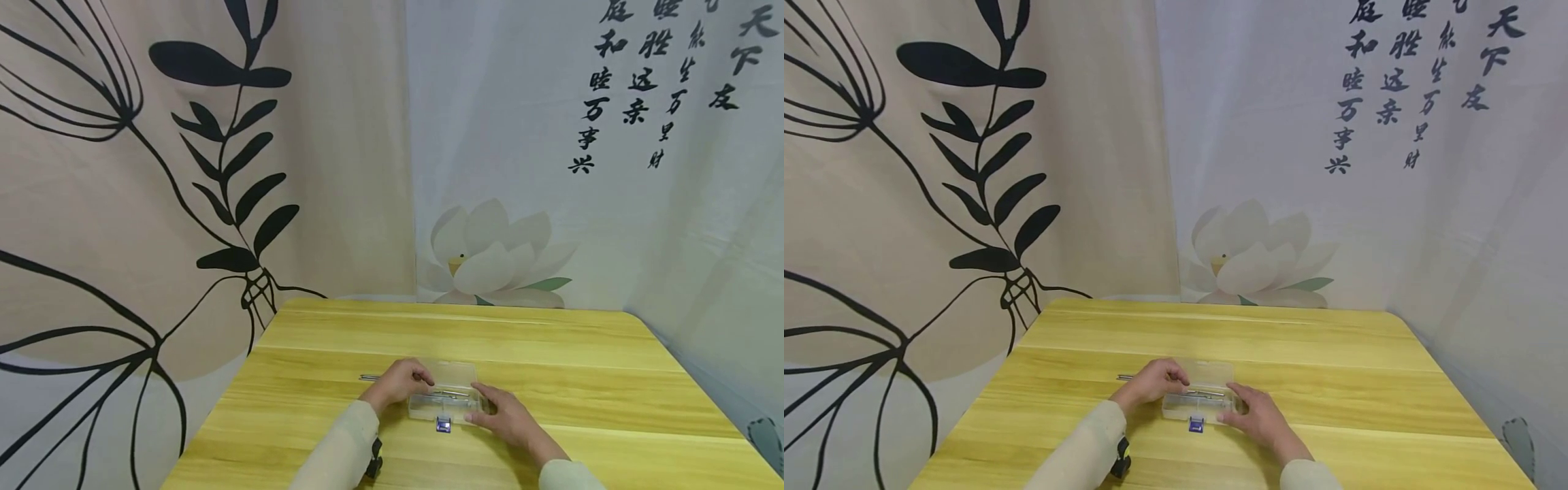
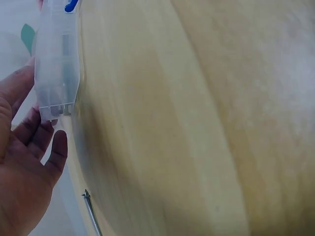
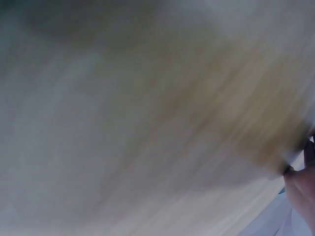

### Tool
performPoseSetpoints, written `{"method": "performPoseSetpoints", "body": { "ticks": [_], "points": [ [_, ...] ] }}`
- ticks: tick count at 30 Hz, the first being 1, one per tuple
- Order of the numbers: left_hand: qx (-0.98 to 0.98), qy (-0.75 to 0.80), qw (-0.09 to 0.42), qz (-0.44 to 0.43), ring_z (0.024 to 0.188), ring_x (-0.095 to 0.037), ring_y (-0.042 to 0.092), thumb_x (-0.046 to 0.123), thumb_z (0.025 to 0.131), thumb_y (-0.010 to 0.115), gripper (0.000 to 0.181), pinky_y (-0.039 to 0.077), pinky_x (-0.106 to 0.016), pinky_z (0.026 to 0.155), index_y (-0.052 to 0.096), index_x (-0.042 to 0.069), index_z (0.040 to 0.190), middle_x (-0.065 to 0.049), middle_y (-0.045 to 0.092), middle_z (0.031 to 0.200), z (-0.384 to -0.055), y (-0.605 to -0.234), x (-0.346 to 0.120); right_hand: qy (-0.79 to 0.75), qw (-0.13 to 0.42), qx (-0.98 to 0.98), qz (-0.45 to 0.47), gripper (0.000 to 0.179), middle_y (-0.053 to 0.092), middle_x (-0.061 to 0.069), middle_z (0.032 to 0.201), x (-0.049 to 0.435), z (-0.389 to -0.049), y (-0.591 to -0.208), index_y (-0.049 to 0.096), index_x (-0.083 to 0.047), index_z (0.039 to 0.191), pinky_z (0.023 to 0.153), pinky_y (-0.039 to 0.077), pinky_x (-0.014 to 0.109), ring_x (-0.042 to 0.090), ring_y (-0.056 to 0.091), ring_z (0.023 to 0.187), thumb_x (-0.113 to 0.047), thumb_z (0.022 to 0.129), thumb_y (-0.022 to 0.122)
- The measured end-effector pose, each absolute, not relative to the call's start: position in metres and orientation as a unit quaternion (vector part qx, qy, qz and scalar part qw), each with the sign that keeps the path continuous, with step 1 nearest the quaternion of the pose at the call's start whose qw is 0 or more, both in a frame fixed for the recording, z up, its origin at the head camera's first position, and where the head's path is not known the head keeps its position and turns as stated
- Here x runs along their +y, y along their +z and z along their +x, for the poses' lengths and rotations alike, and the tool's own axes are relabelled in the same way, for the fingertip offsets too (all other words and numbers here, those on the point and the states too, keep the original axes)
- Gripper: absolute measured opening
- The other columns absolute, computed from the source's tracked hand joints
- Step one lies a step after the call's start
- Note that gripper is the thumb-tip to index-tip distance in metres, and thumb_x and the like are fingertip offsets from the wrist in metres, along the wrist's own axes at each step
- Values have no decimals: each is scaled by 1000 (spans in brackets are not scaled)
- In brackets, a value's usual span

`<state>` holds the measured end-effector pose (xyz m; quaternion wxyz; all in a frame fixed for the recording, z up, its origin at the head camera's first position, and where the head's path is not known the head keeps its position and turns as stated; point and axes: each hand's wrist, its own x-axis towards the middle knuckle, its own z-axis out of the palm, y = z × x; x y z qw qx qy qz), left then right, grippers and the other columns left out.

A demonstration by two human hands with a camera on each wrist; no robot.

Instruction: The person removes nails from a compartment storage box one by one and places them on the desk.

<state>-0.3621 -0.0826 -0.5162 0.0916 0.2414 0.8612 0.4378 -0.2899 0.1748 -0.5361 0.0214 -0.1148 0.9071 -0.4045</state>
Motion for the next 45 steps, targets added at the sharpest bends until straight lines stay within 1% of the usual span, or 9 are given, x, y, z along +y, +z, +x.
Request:
{"method": "performPoseSetpoints", "body": {
  "ticks": [7,16,23,30,37,45],
  "points": [
    [870,418,99,243,88,-12,56,10,86,78,5,49,-36,80,77,13,89,5,61,94,-363,-515,-85,-401,11,906,-135,70,51,24,142,173,-291,-536,52,-4,143,106,30,63,47,42,132,-39,87,76],
    [871,414,109,240,85,-12,55,7,86,77,6,49,-34,78,77,12,89,5,60,92,-365,-516,-87,-355,4,927,-120,71,46,24,143,171,-288,-535,54,-11,142,101,30,69,53,38,131,-48,85,76],
    [874,404,108,249,84,-11,55,9,87,77,4,49,-32,78,79,11,89,6,60,91,-365,-515,-86,-295,-13,948,-117,73,49,20,142,172,-289,-536,55,-17,142,107,18,68,47,40,132,-57,83,72],
    [877,391,111,255,84,-8,55,11,88,76,4,48,-29,77,80,13,87,9,60,92,-366,-512,-89,-304,-12,945,-123,74,49,21,142,174,-290,-537,55,-15,142,107,19,69,48,40,132,-56,83,73],
    [878,383,109,266,83,-7,55,9,86,77,4,48,-27,77,80,12,86,9,61,90,-368,-511,-88,-312,-16,942,-125,73,49,21,142,174,-291,-538,56,-14,142,107,19,69,48,40,132,-56,83,73],
    [880,361,105,290,79,-5,53,8,85,78,4,48,-23,72,81,11,86,9,59,87,-371,-513,-85,-316,-15,940,-123,74,48,21,143,174,-290,-539,55,-14,142,106,19,70,49,39,132,-55,84,73]
  ]
}}
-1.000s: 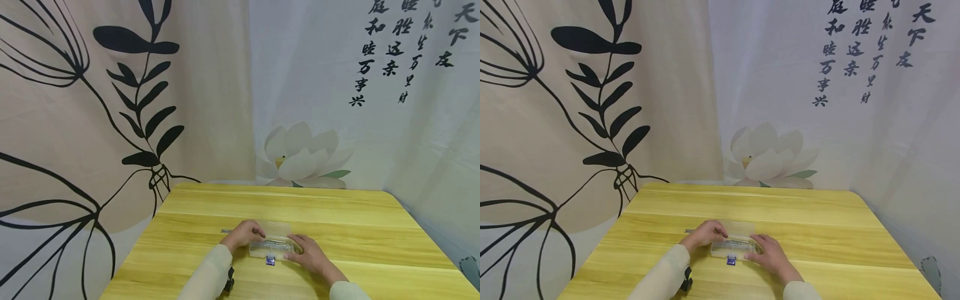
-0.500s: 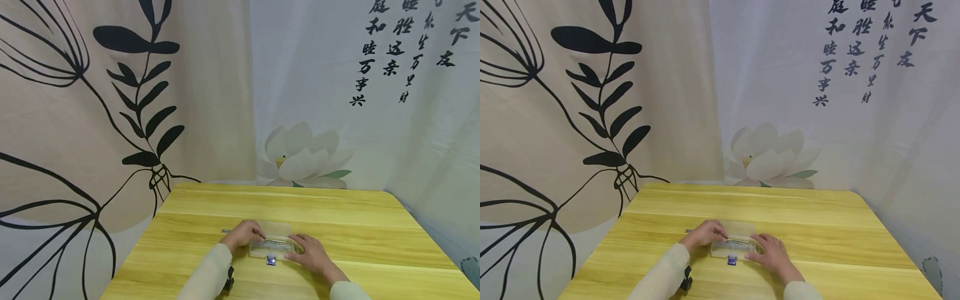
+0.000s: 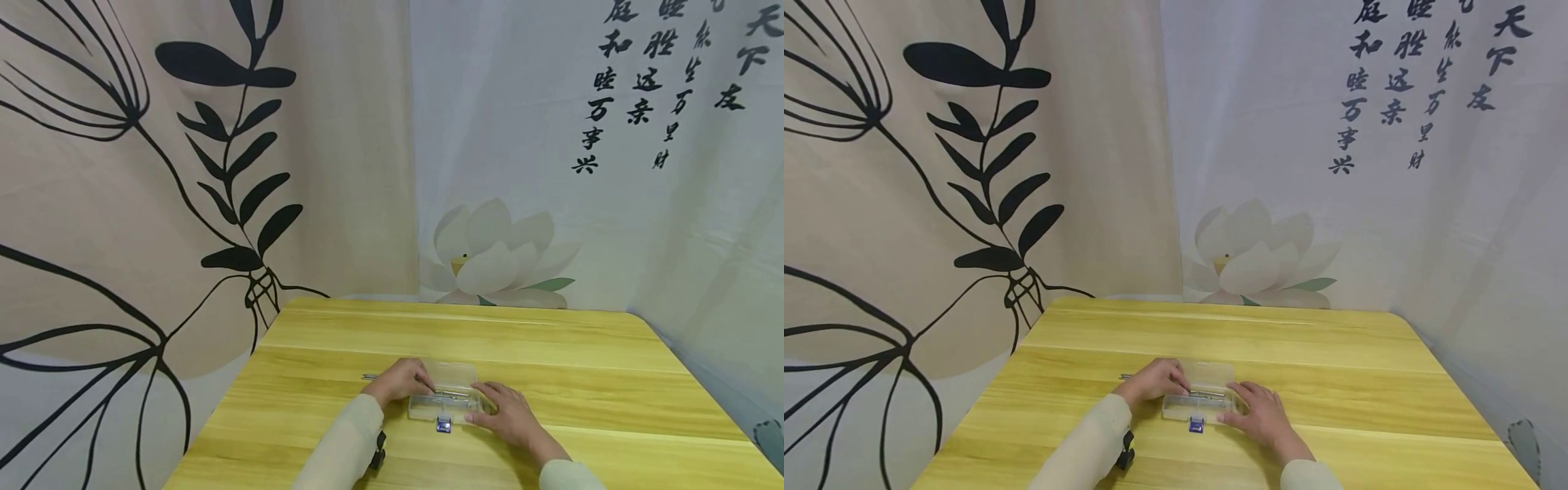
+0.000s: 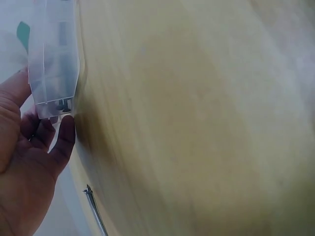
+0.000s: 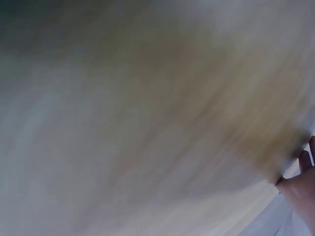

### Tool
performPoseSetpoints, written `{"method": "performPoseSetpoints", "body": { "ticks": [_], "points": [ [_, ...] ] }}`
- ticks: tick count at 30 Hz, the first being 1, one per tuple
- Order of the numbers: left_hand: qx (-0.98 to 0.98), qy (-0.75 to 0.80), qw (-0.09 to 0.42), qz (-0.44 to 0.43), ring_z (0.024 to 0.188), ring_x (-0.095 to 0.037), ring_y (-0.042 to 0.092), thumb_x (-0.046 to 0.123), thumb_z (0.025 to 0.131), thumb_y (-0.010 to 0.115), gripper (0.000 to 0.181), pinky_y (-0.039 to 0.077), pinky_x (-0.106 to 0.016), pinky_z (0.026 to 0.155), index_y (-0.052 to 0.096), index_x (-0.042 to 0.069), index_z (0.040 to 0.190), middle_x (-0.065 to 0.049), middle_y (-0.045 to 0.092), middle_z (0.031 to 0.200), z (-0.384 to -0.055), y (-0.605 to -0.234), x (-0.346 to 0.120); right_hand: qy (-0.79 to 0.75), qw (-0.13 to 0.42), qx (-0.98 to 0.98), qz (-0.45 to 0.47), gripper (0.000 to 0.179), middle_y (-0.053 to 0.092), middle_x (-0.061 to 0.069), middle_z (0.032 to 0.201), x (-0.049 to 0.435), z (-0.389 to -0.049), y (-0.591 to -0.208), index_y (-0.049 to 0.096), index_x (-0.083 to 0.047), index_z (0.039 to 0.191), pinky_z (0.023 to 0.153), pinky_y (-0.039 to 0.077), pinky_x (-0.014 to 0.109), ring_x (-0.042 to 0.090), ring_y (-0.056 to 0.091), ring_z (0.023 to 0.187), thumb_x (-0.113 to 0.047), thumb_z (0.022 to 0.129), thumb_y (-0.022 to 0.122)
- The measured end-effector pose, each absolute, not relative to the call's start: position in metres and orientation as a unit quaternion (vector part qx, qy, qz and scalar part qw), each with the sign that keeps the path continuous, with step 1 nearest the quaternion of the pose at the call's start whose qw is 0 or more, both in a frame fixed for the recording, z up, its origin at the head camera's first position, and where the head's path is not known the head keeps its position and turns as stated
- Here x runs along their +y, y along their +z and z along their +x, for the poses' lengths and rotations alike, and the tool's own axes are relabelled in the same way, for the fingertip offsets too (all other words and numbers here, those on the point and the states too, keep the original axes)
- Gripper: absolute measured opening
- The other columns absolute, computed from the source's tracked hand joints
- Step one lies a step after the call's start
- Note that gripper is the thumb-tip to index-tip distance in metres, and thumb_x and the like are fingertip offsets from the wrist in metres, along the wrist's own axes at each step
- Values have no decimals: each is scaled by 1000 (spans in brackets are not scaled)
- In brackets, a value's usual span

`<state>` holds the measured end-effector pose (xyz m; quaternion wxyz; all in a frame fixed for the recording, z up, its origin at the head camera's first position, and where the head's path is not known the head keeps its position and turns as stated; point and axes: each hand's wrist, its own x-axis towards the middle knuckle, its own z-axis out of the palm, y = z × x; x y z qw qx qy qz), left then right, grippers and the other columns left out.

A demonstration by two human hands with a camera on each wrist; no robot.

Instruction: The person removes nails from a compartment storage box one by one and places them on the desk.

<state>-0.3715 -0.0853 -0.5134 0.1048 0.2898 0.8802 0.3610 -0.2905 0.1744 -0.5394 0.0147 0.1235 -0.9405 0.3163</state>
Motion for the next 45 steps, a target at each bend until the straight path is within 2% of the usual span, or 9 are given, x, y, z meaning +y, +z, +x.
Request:
{"method": "performPoseSetpoints", "body": {
  "ticks": [12,19,30,41,45],
  "points": [
    [905,270,91,315,74,-2,49,15,85,79,5,47,-19,72,81,11,86,11,52,81,-374,-513,-78,321,15,-939,120,73,48,22,144,175,-288,-538,55,-13,142,107,19,69,50,37,133,-54,84,73],
    [907,259,80,321,75,-2,48,16,88,77,5,46,-20,71,80,14,85,11,51,82,-374,-517,-75,331,16,-936,121,71,48,23,143,176,-286,-535,56,-12,141,106,22,68,51,39,131,-52,84,75],
    [918,211,75,328,73,-1,48,20,87,77,6,46,-19,68,80,17,83,13,50,82,-370,-509,-73,336,4,-934,123,70,49,20,144,177,-287,-535,55,-12,142,107,21,68,48,38,134,-49,85,74],
    [915,203,58,345,74,0,49,22,89,76,7,47,-19,72,80,18,86,15,52,82,-372,-513,-76,334,-2,-935,118,71,48,20,144,177,-288,-534,54,-12,143,105,23,69,50,37,133,-48,85,75],
    [905,244,62,343,75,-1,50,21,89,76,7,47,-20,70,81,17,87,14,54,82,-372,-513,-80,333,-5,-936,115,71,48,20,145,177,-288,-535,54,-13,143,106,22,68,50,36,134,-49,85,74]
  ]
}}
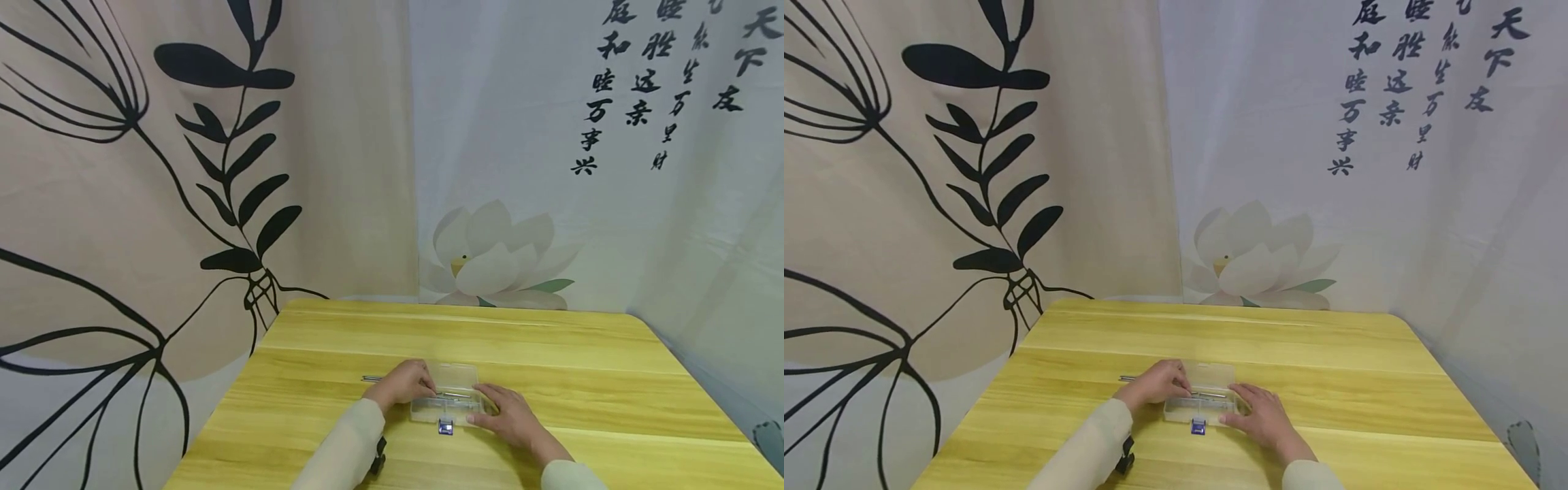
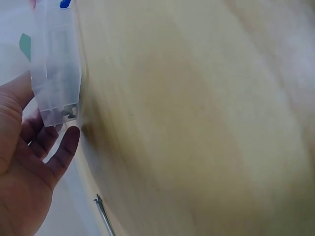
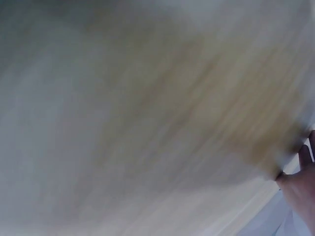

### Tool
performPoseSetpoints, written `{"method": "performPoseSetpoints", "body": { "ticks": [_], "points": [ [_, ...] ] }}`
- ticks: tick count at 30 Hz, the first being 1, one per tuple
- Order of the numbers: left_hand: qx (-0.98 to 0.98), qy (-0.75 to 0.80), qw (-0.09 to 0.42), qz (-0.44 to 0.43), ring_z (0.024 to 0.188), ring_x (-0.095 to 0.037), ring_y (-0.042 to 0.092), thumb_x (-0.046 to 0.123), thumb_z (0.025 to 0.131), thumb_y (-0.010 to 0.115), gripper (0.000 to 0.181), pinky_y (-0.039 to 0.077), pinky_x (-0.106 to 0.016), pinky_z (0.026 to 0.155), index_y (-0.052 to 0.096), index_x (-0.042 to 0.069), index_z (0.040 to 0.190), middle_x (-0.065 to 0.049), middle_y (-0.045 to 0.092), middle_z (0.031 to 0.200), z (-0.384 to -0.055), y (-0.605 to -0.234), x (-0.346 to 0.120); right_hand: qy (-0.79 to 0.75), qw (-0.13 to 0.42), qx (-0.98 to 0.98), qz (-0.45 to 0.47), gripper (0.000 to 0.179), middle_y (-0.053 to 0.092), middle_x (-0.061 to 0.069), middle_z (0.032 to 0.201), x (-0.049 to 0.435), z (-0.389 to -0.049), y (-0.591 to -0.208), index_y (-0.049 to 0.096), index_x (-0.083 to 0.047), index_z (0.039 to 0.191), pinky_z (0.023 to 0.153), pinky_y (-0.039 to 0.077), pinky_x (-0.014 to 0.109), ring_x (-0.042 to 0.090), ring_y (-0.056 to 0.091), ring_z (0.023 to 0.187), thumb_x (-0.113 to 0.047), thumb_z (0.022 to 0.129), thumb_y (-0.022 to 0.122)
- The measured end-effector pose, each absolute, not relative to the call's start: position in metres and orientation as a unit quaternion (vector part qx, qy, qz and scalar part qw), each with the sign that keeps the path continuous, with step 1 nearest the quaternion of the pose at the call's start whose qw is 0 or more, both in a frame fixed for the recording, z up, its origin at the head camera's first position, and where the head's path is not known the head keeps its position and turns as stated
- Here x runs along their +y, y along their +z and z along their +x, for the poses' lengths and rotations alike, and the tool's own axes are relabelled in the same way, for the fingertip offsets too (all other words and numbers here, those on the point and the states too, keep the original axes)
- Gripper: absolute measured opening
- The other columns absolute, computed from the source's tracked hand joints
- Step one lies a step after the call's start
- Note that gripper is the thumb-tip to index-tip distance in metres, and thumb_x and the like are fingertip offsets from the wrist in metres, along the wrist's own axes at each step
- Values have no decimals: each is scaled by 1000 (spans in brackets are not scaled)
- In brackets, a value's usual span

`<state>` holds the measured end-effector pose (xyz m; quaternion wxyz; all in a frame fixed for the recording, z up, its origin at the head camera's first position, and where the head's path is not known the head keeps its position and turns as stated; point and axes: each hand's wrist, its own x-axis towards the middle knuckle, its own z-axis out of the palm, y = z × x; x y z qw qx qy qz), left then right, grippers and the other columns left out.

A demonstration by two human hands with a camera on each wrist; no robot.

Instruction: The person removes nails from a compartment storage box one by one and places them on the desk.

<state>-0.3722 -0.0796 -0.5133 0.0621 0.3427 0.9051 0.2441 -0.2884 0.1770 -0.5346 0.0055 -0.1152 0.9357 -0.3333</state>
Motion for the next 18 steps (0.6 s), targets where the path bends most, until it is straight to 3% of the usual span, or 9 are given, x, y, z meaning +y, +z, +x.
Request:
{"method": "performPoseSetpoints", "body": {
  "ticks": [11,18],
  "points": [
    [887,324,50,326,79,-3,55,16,90,76,7,48,-23,74,80,16,84,12,62,86,-374,-504,-93,-337,-2,934,-123,71,49,21,144,177,-290,-537,55,-11,142,107,21,68,50,37,134,-48,85,75],
    [883,354,48,305,76,-3,59,16,93,71,9,50,-25,69,79,11,93,11,69,88,-377,-495,-106,-335,3,934,-123,72,48,21,145,177,-288,-535,54,-11,143,107,20,68,50,37,134,-48,85,75]
  ]
}}
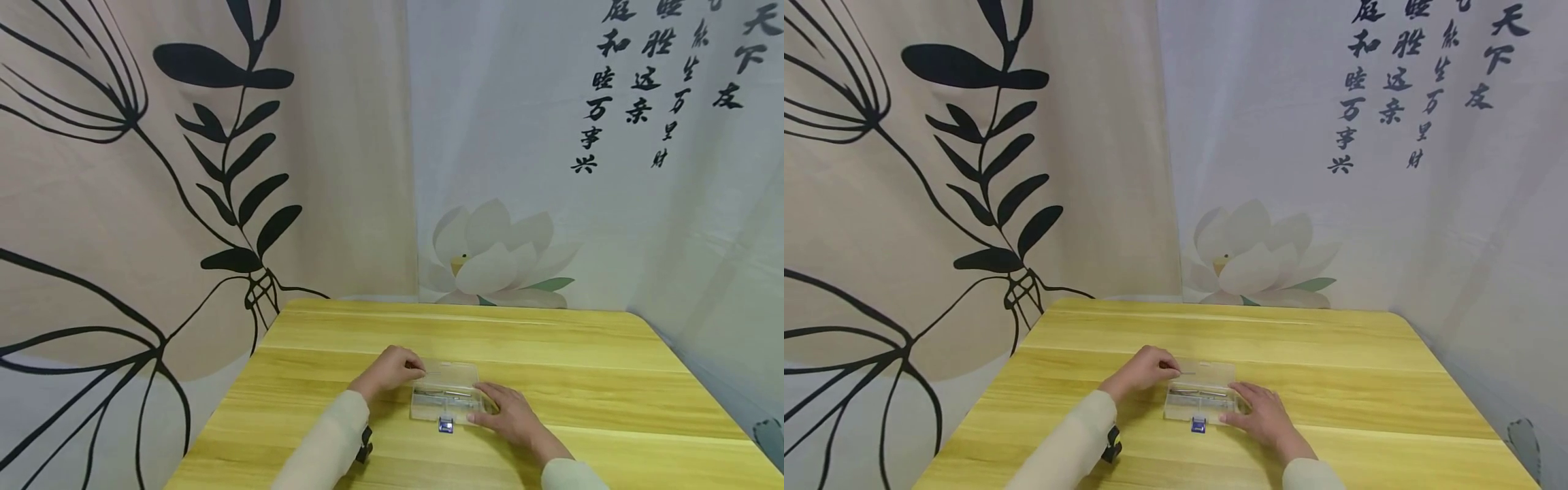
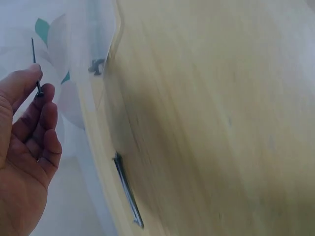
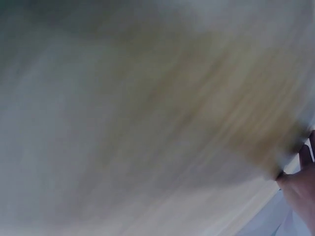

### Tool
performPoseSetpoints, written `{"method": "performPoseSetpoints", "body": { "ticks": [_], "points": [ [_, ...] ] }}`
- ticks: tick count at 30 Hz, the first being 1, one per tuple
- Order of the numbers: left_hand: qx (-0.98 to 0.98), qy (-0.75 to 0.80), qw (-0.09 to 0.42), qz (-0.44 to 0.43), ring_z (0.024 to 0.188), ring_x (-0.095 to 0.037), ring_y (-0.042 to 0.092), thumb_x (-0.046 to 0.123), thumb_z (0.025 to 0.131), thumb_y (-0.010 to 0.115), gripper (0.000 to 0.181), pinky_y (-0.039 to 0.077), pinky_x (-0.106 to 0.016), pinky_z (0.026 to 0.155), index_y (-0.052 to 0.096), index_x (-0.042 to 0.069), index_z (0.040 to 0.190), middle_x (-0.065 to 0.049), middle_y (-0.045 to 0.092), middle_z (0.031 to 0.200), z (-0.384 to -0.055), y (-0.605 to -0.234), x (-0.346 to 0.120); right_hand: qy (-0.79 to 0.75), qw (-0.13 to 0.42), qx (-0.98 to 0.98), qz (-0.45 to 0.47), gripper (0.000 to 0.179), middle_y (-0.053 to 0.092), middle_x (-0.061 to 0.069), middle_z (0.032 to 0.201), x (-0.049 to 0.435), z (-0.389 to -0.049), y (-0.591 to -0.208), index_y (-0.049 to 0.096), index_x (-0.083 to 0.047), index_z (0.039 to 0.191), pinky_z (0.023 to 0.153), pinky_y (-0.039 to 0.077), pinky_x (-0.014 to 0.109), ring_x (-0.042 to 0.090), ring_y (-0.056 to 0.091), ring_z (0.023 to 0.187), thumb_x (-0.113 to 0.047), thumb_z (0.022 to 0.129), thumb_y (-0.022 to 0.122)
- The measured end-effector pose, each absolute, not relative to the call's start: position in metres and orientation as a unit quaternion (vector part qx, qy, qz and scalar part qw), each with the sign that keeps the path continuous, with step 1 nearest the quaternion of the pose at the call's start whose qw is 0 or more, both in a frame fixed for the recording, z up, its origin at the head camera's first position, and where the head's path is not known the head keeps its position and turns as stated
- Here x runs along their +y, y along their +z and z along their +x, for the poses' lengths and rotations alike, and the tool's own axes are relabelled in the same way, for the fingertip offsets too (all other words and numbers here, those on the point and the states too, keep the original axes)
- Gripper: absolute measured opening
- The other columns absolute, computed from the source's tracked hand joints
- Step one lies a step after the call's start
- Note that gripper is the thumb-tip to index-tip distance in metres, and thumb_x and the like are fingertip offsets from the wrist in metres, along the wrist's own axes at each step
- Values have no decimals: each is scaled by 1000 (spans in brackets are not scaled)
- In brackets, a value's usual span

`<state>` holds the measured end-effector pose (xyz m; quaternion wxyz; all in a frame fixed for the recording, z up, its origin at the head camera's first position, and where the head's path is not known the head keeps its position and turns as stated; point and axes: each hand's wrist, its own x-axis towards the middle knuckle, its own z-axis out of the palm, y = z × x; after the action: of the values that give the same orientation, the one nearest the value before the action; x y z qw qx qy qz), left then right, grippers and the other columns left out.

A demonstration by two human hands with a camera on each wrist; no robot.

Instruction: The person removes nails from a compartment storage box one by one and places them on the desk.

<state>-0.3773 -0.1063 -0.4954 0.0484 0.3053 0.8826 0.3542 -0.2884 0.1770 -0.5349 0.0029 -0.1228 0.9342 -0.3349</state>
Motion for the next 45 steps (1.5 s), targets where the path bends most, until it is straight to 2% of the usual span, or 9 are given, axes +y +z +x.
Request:
{"method": "performPoseSetpoints", "body": {
  "ticks": [4,14,21,25,29,36,45],
  "points": [
    [880,363,51,302,70,-6,58,16,94,70,11,49,-26,65,78,7,94,9,69,83,-378,-493,-114,-334,3,934,-124,72,48,21,145,178,-288,-535,53,-11,143,108,20,68,49,37,134,-49,85,74],
    [868,410,59,275,71,-11,57,13,95,67,14,50,-29,62,75,1,99,4,67,85,-383,-489,-136,-335,6,934,-123,71,48,21,145,179,-288,-536,53,-10,143,106,21,69,50,36,134,-47,86,74],
    [865,429,64,253,77,-13,57,16,96,66,17,49,-31,68,73,1,101,3,66,88,-385,-488,-158,-335,8,934,-122,72,47,21,146,178,-288,-535,53,-10,144,107,20,68,50,36,134,-49,86,73],
    [863,440,70,238,78,-19,56,17,98,65,19,48,-33,67,72,0,103,-1,65,91,-383,-489,-171,-338,11,934,-119,72,47,22,145,178,-287,-532,53,-10,144,106,21,69,51,35,134,-49,86,74],
    [866,440,72,225,80,-25,57,20,99,64,21,47,-33,66,71,2,105,-1,64,92,-380,-491,-182,-340,10,933,-120,71,47,23,145,178,-286,-530,53,-10,143,106,20,70,52,35,134,-47,86,74],
    [875,430,60,213,80,-16,55,25,98,66,22,47,-32,68,73,4,103,1,64,94,-378,-497,-196,-339,7,932,-125,72,48,22,144,177,-285,-529,53,-9,143,107,19,69,50,37,134,-47,86,75],
    [877,427,51,214,82,-16,54,20,97,67,16,46,-31,71,75,7,99,1,64,94,-373,-503,-207,-340,8,932,-126,71,48,22,144,177,-285,-529,53,-9,143,107,19,69,50,37,134,-47,86,75]
  ]
}}
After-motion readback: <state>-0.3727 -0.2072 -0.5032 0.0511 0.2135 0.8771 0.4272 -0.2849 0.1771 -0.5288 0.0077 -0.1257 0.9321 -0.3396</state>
